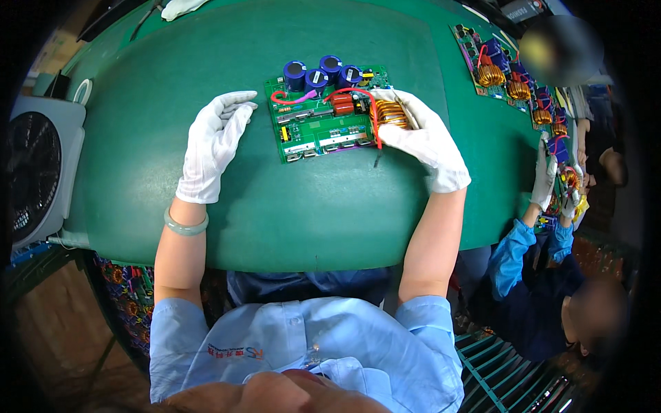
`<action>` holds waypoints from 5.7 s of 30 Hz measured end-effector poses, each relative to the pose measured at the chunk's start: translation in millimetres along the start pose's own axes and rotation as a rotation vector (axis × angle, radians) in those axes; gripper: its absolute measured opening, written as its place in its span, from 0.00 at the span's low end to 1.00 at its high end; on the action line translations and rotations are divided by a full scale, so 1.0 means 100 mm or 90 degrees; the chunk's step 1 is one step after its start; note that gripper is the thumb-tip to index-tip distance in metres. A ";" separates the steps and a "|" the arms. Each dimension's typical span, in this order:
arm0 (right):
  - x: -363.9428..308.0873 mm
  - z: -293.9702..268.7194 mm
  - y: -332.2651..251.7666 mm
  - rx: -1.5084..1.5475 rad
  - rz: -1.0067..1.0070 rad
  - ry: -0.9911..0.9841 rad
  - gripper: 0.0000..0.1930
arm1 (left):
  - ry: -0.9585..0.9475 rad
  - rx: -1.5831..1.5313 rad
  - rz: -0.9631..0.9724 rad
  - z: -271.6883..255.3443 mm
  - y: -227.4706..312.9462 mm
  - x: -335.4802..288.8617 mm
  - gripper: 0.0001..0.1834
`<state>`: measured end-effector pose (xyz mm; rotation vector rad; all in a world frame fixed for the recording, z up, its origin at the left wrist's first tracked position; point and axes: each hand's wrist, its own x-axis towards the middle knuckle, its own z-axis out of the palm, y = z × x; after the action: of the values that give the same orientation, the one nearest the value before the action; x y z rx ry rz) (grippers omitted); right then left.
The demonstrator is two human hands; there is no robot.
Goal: The person handles a green circuit board with large capacitors and a copper coil, repeatedly turning it over to inspect both sides. They use a small metal tool to scrape or clean the solder points on the back of the board. The person wears white gloves and a light blue shirt while working at a green table.
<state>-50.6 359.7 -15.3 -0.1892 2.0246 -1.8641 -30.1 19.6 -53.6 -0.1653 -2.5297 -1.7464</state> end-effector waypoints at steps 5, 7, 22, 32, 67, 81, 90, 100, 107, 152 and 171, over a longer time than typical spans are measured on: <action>0.02 -0.01 0.07 -0.109 -0.015 -0.008 0.49 | -0.012 0.034 0.064 0.05 0.19 -0.01 0.26; 0.02 0.00 0.10 -0.160 -0.016 -0.007 0.47 | 0.020 0.109 0.225 0.09 0.20 -0.01 0.32; -0.17 0.08 -0.38 0.008 -0.053 -0.002 0.26 | 0.008 -0.177 0.194 0.04 0.17 0.05 0.32; 0.01 0.01 -0.34 -0.003 -0.078 -0.009 0.22 | 0.002 -0.261 0.162 0.00 0.12 0.06 0.30; -0.16 0.10 -0.39 -0.094 -0.067 -0.011 0.21 | -0.490 0.422 0.169 0.50 1.49 0.55 0.50; -0.28 0.11 -0.37 -0.099 -0.085 -0.029 0.25 | -0.300 0.391 0.316 0.01 1.11 0.23 0.48; -0.28 0.13 -0.38 -0.065 -0.096 -0.022 0.27 | -0.254 0.235 0.247 0.04 0.94 0.26 0.35; -0.29 0.14 -0.35 -0.103 -0.088 -0.006 0.29 | -0.078 -0.171 -0.076 -0.12 0.34 0.16 0.18; -0.28 0.11 -0.26 -0.081 -0.136 0.005 0.30 | -0.257 -0.042 0.107 -0.03 0.46 0.20 0.36; -0.30 0.04 -0.13 -0.116 -0.101 -0.027 0.43 | -0.293 -0.103 -0.062 0.26 0.45 0.28 0.49; -0.31 0.04 -0.10 -0.065 -0.099 -0.035 0.44 | -0.389 -0.172 -0.043 -0.01 0.23 0.25 0.40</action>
<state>-22.0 366.3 -0.2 -0.4327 2.1225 -1.8242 -52.4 27.9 -29.3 -0.7399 -2.6629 -2.3549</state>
